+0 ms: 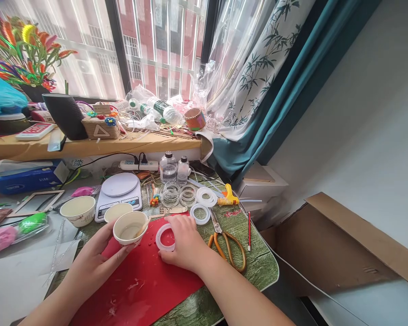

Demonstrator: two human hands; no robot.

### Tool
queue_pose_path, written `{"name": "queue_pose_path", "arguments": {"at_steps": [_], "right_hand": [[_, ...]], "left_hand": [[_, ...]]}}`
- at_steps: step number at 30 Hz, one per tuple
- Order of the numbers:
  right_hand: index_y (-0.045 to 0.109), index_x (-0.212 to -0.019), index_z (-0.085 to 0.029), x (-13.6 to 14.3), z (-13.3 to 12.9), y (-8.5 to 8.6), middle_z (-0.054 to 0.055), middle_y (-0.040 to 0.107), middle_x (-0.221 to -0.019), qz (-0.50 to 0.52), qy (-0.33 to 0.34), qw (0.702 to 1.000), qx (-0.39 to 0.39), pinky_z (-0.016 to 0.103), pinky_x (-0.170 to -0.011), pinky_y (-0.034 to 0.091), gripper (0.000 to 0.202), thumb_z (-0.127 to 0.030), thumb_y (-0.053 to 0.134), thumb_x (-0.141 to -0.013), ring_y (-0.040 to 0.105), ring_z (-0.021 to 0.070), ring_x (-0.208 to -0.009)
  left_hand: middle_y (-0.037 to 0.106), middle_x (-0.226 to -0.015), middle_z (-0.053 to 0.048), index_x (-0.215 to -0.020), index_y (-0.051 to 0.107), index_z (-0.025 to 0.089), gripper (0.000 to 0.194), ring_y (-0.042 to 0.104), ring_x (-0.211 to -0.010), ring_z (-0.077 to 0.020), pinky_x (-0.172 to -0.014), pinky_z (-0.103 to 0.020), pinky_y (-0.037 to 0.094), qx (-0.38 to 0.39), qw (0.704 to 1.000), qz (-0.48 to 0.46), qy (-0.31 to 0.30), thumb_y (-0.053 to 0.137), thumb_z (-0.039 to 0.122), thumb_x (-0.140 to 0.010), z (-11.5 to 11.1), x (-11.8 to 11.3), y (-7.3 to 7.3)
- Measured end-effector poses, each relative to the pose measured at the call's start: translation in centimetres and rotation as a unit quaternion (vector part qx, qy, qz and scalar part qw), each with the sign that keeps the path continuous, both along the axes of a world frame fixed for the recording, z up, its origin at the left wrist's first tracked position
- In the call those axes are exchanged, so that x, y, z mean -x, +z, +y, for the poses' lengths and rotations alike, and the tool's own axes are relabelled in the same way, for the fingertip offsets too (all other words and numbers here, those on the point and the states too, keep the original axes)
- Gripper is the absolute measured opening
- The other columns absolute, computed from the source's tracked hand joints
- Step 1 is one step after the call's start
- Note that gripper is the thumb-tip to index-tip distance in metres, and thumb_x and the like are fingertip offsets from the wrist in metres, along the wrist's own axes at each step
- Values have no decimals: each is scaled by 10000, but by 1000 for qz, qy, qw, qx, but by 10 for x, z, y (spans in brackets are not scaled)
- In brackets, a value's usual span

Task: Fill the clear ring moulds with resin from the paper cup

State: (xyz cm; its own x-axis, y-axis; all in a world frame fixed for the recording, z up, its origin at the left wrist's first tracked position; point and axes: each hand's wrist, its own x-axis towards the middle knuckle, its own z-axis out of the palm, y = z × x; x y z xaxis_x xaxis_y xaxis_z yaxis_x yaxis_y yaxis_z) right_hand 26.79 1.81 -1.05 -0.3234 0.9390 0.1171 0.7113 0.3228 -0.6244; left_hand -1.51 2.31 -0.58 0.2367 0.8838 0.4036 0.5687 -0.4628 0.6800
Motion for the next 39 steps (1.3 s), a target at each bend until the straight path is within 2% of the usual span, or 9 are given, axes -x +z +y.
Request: {"name": "queue_pose_path", "arguments": {"at_steps": [5, 10, 18, 27, 34, 39], "right_hand": [[535, -1636, -172, -8, -1, 13, 181, 617, -1605, -11, 38, 998, 44, 556, -1305, 365, 963, -354, 918, -772, 521, 403, -1511], [532, -1650, -186, -14, 2, 23, 172, 620, -1608, -31, 75, 995, 54, 545, -1309, 375, 882, -304, 838, -832, 514, 383, -1525], [535, -1641, -161, -13, 6, 12, 202, 609, -1608, -30, 83, 996, 19, 568, -1315, 370, 908, -301, 840, -797, 517, 400, -1529], [518, -1638, -190, -18, 12, 8, 184, 611, -1610, -17, 66, 998, -5, 558, -1318, 347, 899, -296, 821, -797, 517, 383, -1535], [538, -1624, -185, -22, 31, 9, 187, 629, -1587, -27, 33, 999, -11, 562, -1305, 366, 901, -313, 852, -789, 534, 392, -1518], [558, -1612, -173, -22, 45, 8, 197, 641, -1561, -33, 18, 999, -16, 570, -1286, 382, 923, -311, 879, -759, 555, 398, -1490]], "left_hand": [[792, -1456, -132, -1472, 654, 262, 534, 788, -1312, -356, -1113, -493, 651, -3, 1000, 2, 2, 695, 561, -1031, 0, 0, -1], [795, -1458, -117, -1477, 653, 276, 529, 791, -1313, -355, -1116, -495, 653, -12, 1000, 4, 3, 694, 557, -1031, 0, 1, -2], [807, -1430, -106, -1490, 642, 284, 526, 802, -1295, -343, -1100, -476, 665, -30, 999, 10, 4, 682, 553, -1039, 1, 2, -3], [799, -1455, -108, -1500, 631, 296, 532, 804, -1297, -347, -1092, -499, 672, -39, 999, 16, 6, 688, 560, -1041, 1, 3, -6], [817, -1397, -106, -1495, 638, 297, 519, 819, -1262, -344, -1051, -468, 693, -47, 999, 14, 9, 676, 555, -1046, 0, 1, -4], [814, -1416, -101, -1507, 633, 310, 522, 811, -1284, -353, -1062, -492, 688, -46, 999, 18, 14, 672, 553, -1048, 1, 2, -4]]}}
